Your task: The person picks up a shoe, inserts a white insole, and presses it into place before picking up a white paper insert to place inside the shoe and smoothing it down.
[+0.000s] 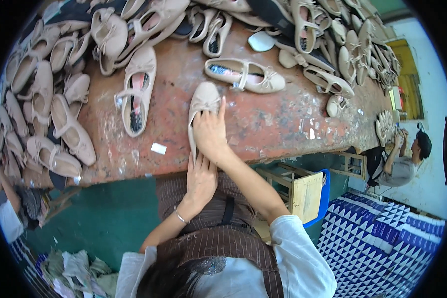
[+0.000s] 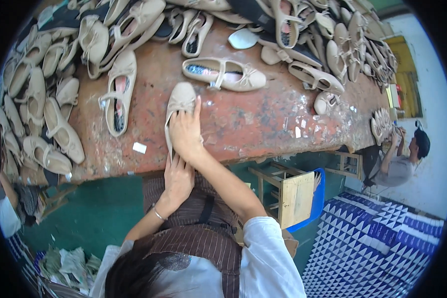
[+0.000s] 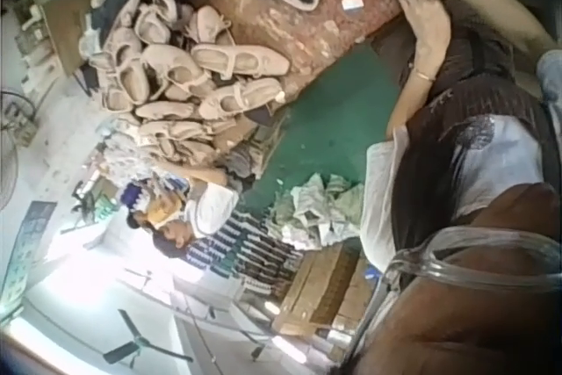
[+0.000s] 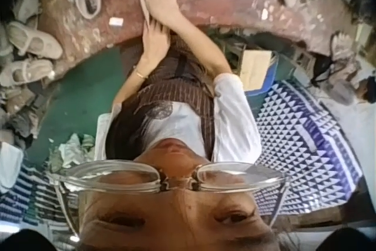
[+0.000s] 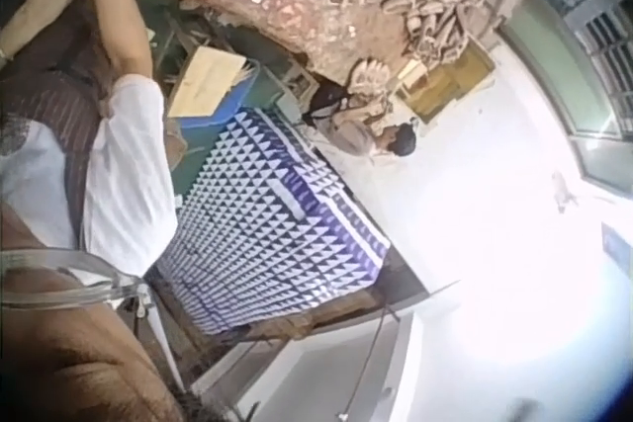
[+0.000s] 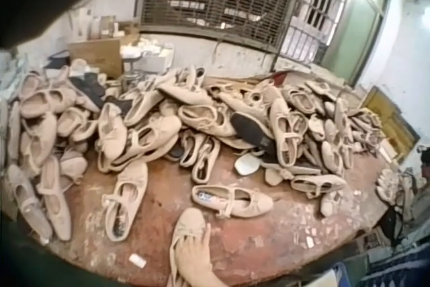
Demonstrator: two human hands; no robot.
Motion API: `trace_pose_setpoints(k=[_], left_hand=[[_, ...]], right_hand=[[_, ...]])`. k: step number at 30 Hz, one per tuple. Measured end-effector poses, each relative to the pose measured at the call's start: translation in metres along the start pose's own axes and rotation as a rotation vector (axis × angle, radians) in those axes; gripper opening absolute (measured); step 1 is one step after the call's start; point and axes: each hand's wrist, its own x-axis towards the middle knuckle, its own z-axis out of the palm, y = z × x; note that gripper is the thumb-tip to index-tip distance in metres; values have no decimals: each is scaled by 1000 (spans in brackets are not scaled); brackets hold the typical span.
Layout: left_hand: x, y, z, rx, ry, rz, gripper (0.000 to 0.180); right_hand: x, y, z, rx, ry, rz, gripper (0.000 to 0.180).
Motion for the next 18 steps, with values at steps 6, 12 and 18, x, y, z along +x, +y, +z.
trace_pose_setpoints(k=[6,12,18], left_hand=[[4,-2,7,50,129,47,36],[-3,-63,-101,-115,303,106,21],[15,-213,-351,584,789,-314,36]], right_hand=[[9,11,2,61,-139,-36,25],[15,103,-90,1501,-122,-147,21],[136,236,-27,1918,383,910,45]])
